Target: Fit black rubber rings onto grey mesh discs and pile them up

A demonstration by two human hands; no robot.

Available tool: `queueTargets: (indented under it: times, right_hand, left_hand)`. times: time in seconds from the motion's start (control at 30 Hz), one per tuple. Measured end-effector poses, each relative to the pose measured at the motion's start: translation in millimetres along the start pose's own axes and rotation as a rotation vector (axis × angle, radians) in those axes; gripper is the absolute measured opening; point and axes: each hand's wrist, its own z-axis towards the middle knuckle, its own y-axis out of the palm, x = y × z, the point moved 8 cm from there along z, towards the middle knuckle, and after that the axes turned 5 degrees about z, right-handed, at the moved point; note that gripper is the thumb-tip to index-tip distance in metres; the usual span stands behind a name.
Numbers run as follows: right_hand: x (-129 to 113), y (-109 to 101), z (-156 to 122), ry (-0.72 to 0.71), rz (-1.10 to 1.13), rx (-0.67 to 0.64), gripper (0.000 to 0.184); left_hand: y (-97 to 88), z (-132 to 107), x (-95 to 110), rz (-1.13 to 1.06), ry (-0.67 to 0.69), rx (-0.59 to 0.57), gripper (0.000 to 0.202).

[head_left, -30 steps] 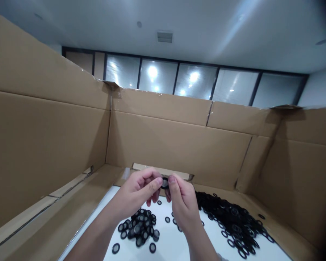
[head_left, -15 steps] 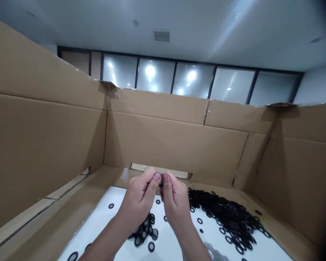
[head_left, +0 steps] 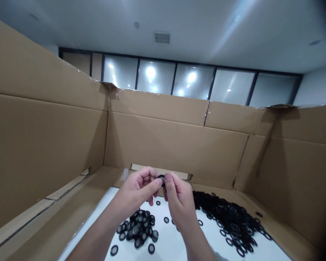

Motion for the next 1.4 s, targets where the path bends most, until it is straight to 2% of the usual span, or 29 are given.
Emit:
queueTargets:
  times: [0.07, 0.17, 0.3, 0.4, 0.63, 0.87, 1.0, 1.17, 1.3, 1.4]
  right_hand:
    - [-0.8, -0.8, 1.0, 0.003, -0.009, -0.055, 0.039]
    - [-5.1, -1.4, 1.8, 0.001, 0.016, -0.200, 0.012]
    - [-18.3, -2.1, 0.0, -0.106, -0.037, -0.359, 0.037]
    - [-22.4, -4.3, 0.5, -0.155, -0.069, -0.351, 0.036]
    - [-19.3, -6.7, 2.1, -0.112, -0.097, -0.304, 0.023]
    - [-19.1, -7.0, -0.2, -0.113, -0.128, -0.381, 0.036]
    - [-18.4, -7.6, -0.4, -0.099, -0.168, -0.366, 0.028]
    - [-19.1, -13.5, 2.4, -0.077, -0.206, -0.270, 0.023]
    - [-19.8, -10.0, 0.7, -0.093, -0.199, -0.340, 0.032]
    - [-19.9, -8.5, 0.8, -0.110, -0.214, -0.326, 0.026]
  left_hand:
    - [-0.8, 0.0, -0.5, -0.066, -0.023, -0.025, 0.024]
    - [-4.0, 1.2, -2.3, -0.110, -0.051, -0.015, 0.025]
    - [-4.6, 3.4, -6.3, -0.101, -0.084, -0.052, 0.023]
    - [-6.8, 3.4, -10.5, -0.117, -0.120, -0.064, 0.024]
    - [-5.5, 3.9, -13.2, -0.119, -0.164, -0.071, 0.029]
    - [-4.8, 5.4, -16.9, -0.115, -0.145, -0.088, 0.028]
    - [-2.3, 4.5, -18.1, -0.092, -0.137, -0.108, 0.027]
    - [-1.6, 5.7, -20.6, -0.093, -0.153, -0.098, 0.030]
    - [-4.4, 6.8, -21.5, -0.102, -0.146, -0.090, 0.029]
    - [-4.0, 6.8, -22.6, -0.089, -0.142, -0.097, 0.028]
